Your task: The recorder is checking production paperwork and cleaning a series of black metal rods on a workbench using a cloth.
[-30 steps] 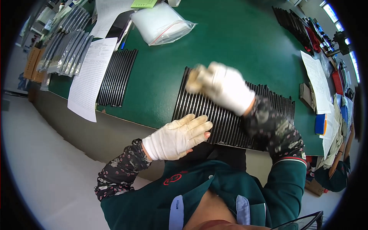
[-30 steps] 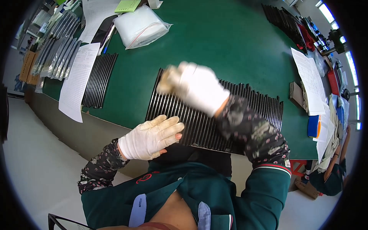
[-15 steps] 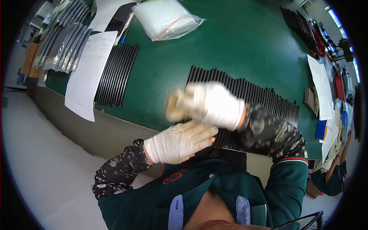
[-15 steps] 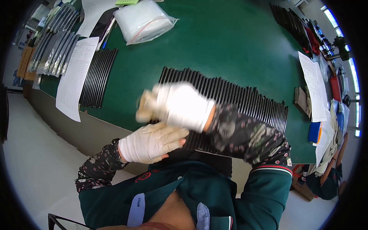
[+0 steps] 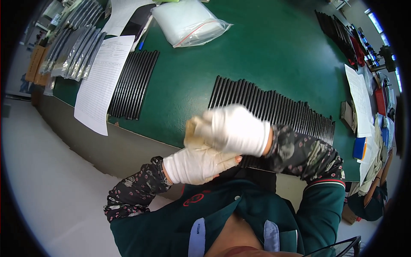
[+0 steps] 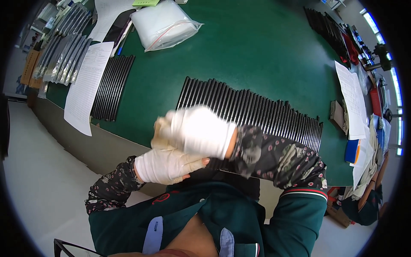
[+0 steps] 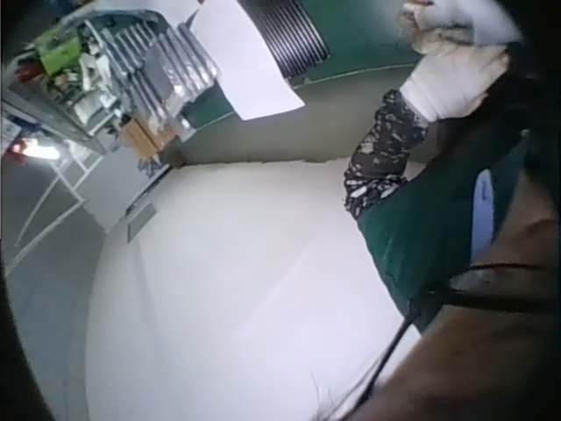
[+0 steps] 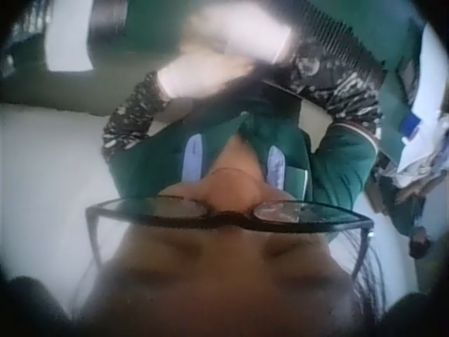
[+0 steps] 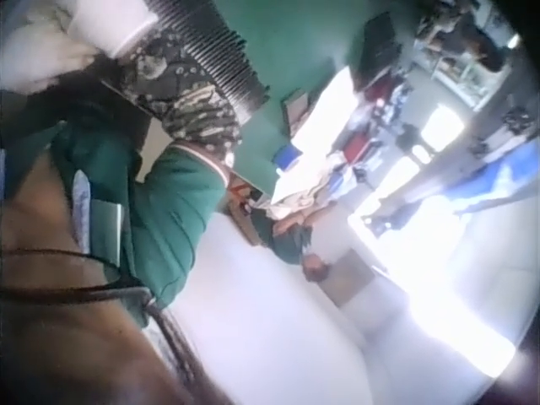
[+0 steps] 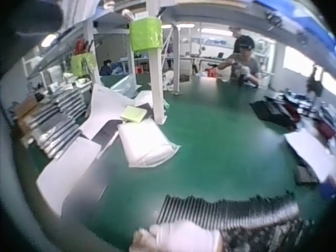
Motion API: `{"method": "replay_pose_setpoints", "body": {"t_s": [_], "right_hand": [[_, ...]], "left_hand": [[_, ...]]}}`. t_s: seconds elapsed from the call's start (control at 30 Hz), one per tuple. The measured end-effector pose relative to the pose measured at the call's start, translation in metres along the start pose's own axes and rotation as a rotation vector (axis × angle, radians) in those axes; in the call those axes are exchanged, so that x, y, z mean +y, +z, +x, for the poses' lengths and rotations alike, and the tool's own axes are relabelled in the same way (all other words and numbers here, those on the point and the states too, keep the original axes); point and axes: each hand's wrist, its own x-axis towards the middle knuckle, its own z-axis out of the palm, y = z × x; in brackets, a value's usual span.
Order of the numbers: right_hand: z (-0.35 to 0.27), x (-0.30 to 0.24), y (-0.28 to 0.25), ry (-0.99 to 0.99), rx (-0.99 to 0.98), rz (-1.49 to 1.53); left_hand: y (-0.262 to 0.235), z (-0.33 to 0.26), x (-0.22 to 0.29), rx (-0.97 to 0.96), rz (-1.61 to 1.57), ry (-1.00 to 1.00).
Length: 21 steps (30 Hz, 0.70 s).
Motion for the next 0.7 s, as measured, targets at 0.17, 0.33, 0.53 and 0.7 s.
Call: {"method": "replay_pose_setpoints", "body": {"t_s": [0.17,0.33,0.53,0.7], "right_hand": [[0.011,0.051,-0.010,0.190,0.323,-0.242],[-0.004,0.037,0.010,-0.027,0.318,-0.021],[-0.008,0.009,-0.004,-0.048,-0.001,0.009],[-0.012,0.092,-0.037,0.483,0.204,-0.226]], "left_hand": [[0.002,0.001,-0.005,-0.023,-0.032,0.064],[0.002,-0.001,-0.001,-0.007,0.009,0.047],[0.000,-0.001,0.000,-0.038,0.028,0.054],[-0.012,0.005,0.002,-0.065,0.075,0.048]]}}
